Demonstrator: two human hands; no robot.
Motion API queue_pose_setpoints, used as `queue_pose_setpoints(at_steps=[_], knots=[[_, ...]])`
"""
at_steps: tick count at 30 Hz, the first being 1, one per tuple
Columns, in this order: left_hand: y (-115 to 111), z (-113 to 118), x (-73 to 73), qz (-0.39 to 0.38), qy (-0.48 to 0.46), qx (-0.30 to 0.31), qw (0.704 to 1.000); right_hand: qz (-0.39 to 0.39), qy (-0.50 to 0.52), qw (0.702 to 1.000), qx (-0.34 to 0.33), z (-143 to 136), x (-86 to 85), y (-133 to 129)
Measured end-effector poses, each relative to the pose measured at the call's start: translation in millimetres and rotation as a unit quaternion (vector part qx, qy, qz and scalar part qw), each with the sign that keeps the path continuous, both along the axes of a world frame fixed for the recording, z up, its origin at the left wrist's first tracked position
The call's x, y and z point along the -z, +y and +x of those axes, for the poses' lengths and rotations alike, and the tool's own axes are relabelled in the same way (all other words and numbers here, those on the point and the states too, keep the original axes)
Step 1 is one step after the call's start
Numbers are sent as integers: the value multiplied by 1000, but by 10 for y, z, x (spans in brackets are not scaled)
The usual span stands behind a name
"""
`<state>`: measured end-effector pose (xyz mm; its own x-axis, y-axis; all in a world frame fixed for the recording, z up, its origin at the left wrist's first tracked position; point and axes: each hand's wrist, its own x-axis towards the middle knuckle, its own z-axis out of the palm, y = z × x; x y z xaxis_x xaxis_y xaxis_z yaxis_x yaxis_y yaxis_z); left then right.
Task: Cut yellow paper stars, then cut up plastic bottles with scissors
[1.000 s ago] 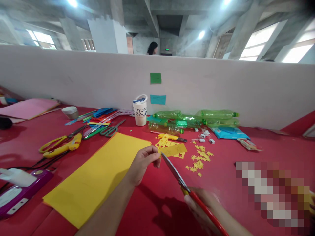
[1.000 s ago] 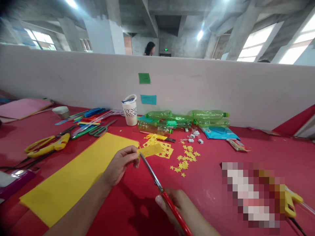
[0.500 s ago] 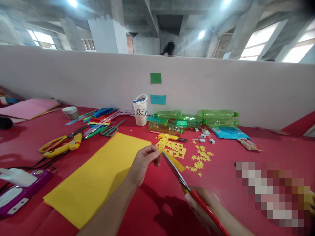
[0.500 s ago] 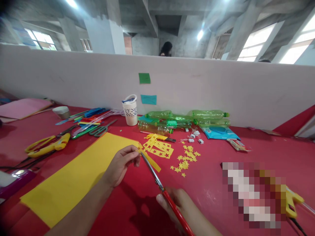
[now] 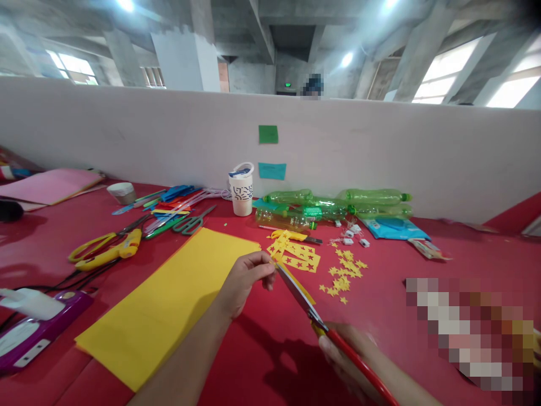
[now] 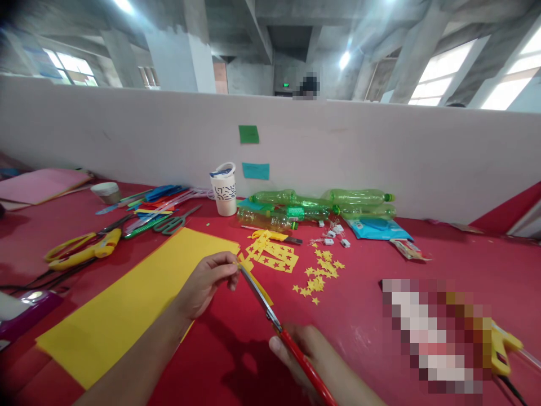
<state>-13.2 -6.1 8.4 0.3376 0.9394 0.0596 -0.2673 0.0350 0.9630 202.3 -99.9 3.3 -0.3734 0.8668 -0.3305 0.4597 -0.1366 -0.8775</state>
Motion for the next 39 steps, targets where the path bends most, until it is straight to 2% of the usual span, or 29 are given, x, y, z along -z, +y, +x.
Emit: queue_pose_setpoints(at_steps=[11, 19, 26, 30, 35, 39], knots=[[21, -54, -41, -14, 20, 15, 1000, -20, 14, 1000, -7, 46, 65, 41], [26, -68, -28, -17, 22, 18, 999, -34, 29, 999, -22, 51, -34, 37], [33, -62, -15, -21, 20, 15, 999, -32, 19, 999, -26, 54, -34, 56], [33, -57, -7, -5, 26, 8, 1000, -31, 12, 999, -25, 51, -52, 56], [20, -23, 1, 38, 55, -14, 998, -72, 70, 995, -14, 39, -56, 27], [-16, 29, 5, 64, 54, -19, 996, -82, 78, 994, 5, 25, -39, -1]])
